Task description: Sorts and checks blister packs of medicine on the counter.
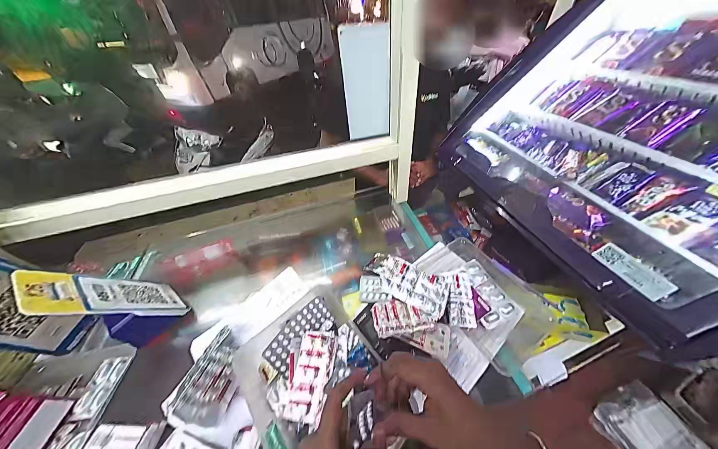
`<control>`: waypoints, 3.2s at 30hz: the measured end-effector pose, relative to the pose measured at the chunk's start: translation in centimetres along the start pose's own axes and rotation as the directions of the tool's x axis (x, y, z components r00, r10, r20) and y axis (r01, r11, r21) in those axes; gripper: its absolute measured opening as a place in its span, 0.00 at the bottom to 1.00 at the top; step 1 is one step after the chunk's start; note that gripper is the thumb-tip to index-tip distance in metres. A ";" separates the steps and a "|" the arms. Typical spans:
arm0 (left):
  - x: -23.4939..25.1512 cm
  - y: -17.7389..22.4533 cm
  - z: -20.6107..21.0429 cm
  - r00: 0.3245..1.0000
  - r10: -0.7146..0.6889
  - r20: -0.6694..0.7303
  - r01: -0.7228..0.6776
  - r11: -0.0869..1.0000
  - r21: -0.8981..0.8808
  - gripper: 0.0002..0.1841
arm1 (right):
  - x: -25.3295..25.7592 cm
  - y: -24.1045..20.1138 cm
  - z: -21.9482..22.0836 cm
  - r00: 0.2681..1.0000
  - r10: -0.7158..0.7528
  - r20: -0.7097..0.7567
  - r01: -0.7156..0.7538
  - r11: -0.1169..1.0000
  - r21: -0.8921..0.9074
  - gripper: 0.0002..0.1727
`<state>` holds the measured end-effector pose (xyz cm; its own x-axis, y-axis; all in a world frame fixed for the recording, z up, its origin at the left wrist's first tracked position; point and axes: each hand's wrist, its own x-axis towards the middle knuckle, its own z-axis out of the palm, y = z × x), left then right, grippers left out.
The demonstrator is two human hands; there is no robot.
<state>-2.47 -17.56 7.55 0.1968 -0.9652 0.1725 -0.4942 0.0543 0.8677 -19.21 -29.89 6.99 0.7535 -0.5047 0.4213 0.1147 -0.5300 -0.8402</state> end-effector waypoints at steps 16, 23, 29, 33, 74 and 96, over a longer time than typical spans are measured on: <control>-1.8 3.1 5.2 0.995 0.016 -0.102 -0.030 0.989 -0.143 0.23 | -5.3 0.1 -5.8 0.981 0.161 -0.107 -0.123 0.946 0.301 0.08; 2.6 7.3 15.3 0.999 -0.034 -0.013 0.031 0.976 -0.215 0.25 | -8.4 2.8 -16.4 0.983 0.149 0.110 -0.168 0.968 0.187 0.10; 7.4 9.4 19.2 0.992 -0.015 0.127 0.041 0.979 -0.201 0.28 | -11.7 5.1 -22.2 0.938 0.238 -0.253 -0.201 0.966 0.164 0.06; 14.9 11.5 20.1 0.997 -0.059 0.047 0.044 0.959 0.279 0.26 | -13.9 6.8 -22.7 0.911 0.239 -0.335 -0.198 0.968 0.154 0.06; 8.2 5.8 20.8 0.929 -0.217 0.299 0.348 0.784 -0.514 0.12 | -10.4 5.8 -19.5 0.986 -0.068 -0.154 -0.006 0.899 -0.437 0.18; 8.6 7.6 19.6 0.936 0.095 0.339 -0.079 0.995 -0.060 0.31 | -11.8 7.0 -19.6 0.982 0.140 -0.127 -0.165 0.965 -0.205 0.23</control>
<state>-21.15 -30.45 6.44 -0.1501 -0.9850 0.0855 -0.4563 0.1457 0.8778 -39.94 -41.01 2.83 0.6735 -0.6567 0.3392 -0.1463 -0.5682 -0.8098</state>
